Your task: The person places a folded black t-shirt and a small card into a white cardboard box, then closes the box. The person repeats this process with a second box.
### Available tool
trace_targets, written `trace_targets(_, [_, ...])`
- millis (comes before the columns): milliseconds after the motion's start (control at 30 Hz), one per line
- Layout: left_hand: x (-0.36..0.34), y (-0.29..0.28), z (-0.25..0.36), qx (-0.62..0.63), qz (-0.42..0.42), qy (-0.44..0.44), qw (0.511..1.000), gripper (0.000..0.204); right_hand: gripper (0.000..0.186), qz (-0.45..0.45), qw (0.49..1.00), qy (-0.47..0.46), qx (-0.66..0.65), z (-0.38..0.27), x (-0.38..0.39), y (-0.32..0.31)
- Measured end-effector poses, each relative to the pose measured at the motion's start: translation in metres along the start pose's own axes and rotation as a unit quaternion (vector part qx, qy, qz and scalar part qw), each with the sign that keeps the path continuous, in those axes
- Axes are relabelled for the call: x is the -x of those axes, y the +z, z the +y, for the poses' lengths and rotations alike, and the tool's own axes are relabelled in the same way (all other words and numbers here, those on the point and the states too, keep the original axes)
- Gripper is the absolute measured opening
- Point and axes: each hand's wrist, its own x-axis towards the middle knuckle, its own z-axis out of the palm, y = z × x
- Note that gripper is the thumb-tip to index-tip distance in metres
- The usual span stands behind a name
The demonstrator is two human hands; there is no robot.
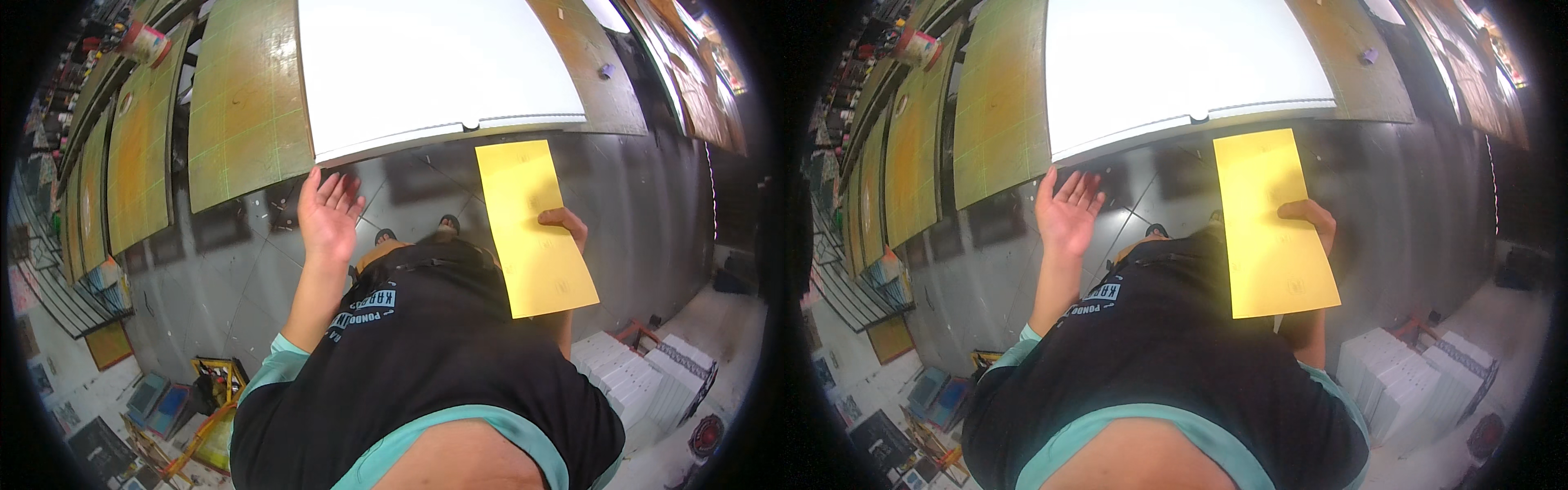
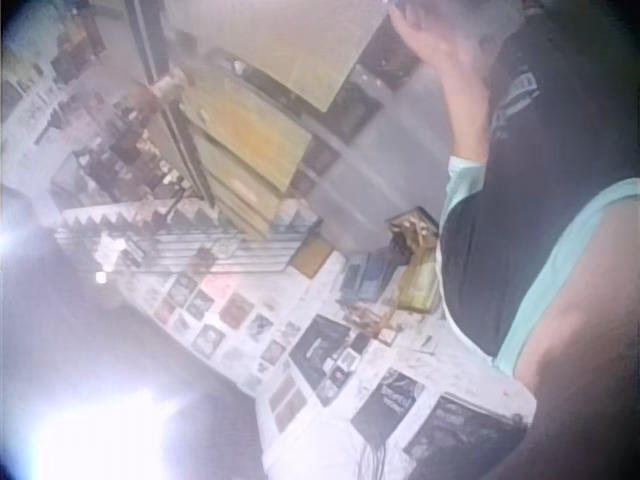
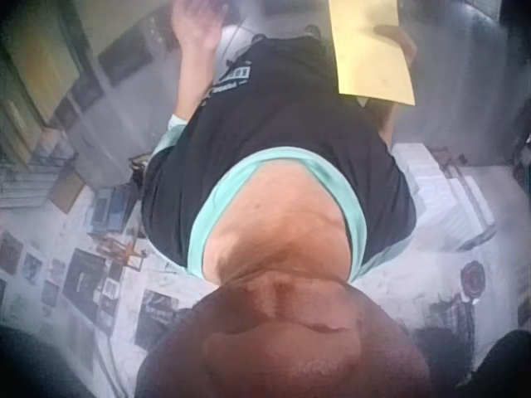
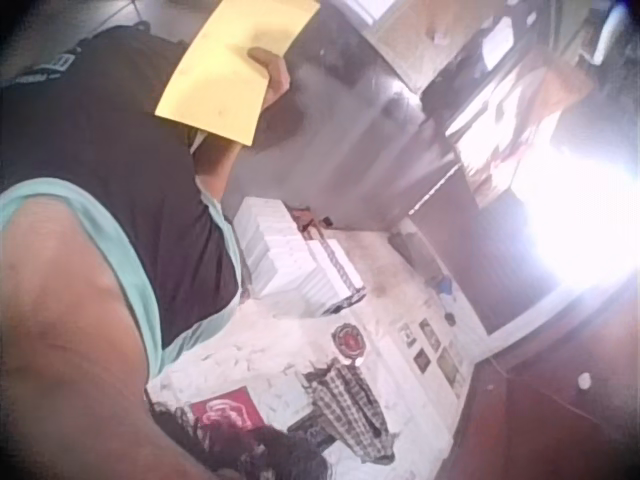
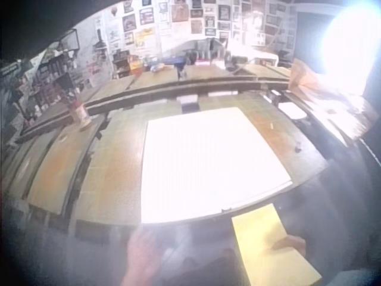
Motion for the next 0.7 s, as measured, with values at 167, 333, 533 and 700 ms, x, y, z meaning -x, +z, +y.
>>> trace_targets(167, [0.004, 0.012, 0.012, 0.087, -0.031, -0.018, 0.996, 0.079, 0.02, 0.039, 0.988, 0.113, -0.095, -0.012, 0.002, 0.013])
trace_targets(333, [0.01, 0.018, 0.015, 0.129, -0.056, -0.04, 0.989, 0.086, 0.021, 0.033, 0.993, 0.086, -0.079, -0.001, 0.003, 0.01])
trace_targets(533, [0.01, 0.021, 0.015, 0.177, -0.061, -0.04, 0.982, 0.091, 0.023, -0.069, 0.996, -0.022, -0.057, 0.01, -0.003, -0.003])
trace_targets(700, [0.018, 0.028, 0.012, 0.236, -0.093, -0.004, 0.967, 0.085, 0.023, -0.085, 0.98, -0.016, -0.178, 0.004, -0.004, 0.006])
